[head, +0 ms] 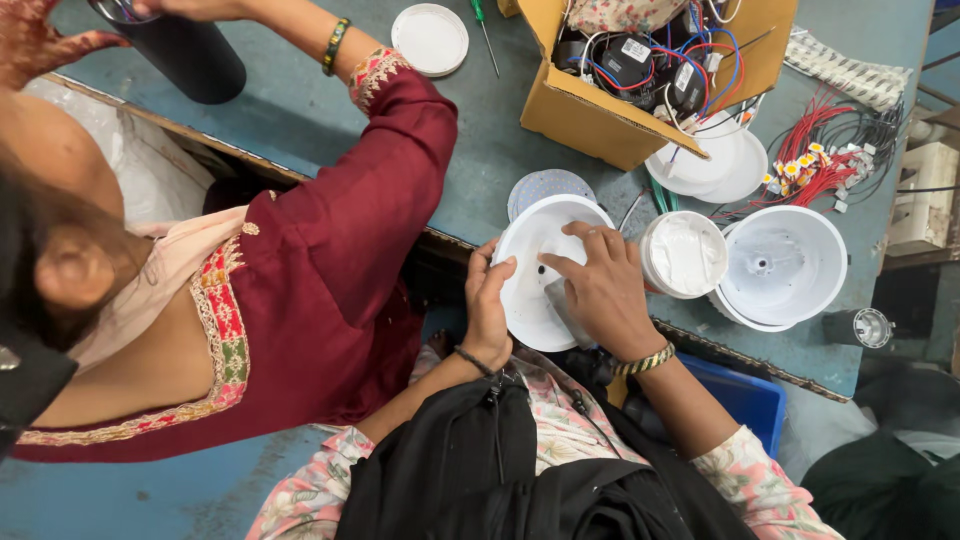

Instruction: The person scoops white paste from a container with a metal spatula and spreads it onto the inside of white plastic lamp housings and circular LED boards. The person repeats this process on several items, placing finished pieces on the table or into a blue bin.

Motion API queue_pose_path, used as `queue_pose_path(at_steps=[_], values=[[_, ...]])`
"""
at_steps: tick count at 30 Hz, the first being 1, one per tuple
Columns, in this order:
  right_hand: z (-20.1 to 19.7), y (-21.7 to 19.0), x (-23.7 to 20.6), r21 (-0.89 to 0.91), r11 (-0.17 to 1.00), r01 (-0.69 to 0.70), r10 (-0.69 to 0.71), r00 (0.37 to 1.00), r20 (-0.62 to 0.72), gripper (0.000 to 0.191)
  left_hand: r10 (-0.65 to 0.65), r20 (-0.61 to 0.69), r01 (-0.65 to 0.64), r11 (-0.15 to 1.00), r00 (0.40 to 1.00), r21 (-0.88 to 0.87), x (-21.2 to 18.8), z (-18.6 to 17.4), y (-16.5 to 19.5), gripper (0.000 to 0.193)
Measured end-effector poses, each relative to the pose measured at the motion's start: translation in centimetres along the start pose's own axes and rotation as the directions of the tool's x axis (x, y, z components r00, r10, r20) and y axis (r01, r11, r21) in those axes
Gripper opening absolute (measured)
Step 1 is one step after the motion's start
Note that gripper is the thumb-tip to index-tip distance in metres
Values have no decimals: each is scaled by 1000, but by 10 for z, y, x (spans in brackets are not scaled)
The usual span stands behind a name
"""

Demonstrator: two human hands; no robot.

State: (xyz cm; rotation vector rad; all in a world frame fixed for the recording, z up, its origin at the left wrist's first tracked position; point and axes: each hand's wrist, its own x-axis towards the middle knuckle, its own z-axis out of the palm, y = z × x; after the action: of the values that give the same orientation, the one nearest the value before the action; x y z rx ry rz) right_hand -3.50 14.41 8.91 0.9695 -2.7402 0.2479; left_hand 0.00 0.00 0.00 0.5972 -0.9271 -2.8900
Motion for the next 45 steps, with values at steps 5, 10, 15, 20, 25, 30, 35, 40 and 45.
queue_pose_path(at_steps=[5,10,15,20,25,30,35,40,45], values=[[2,2,0,-6,1000,-19,18,1000,-14,46,0,3,0,1000,1000,31,-1,0,0,45],[3,5,-3,-14,999,-36,36,999,-14,47,2,9,-2,998,1000,57,-2,-1,2,45],[6,3,-5,19,1000,-12,12,1000,-17,45,0,18,-1,999,1000,52,-3,-1,2,45],[6,6,-5,-16,999,-40,40,999,-29,48,6,23,-8,998,1000,62,-1,-2,0,45],[6,5,-5,-7,999,-34,34,999,-33,44,3,19,-5,998,1000,62,-1,-3,-1,45],[7,4,-5,5,1000,-25,26,997,-68,45,10,20,-10,999,1000,43,-1,-4,-2,45],[3,27,-20,627,735,-259,357,934,-32,41,78,-24,-76,993,997,95,1,-10,-5,43],[1,55,-46,895,-393,-212,479,783,396,35,140,-45,-133,983,989,124,6,-19,-1,40],[18,67,-86,797,-592,-121,507,713,485,28,128,-26,-124,985,991,118,5,-24,10,39]])
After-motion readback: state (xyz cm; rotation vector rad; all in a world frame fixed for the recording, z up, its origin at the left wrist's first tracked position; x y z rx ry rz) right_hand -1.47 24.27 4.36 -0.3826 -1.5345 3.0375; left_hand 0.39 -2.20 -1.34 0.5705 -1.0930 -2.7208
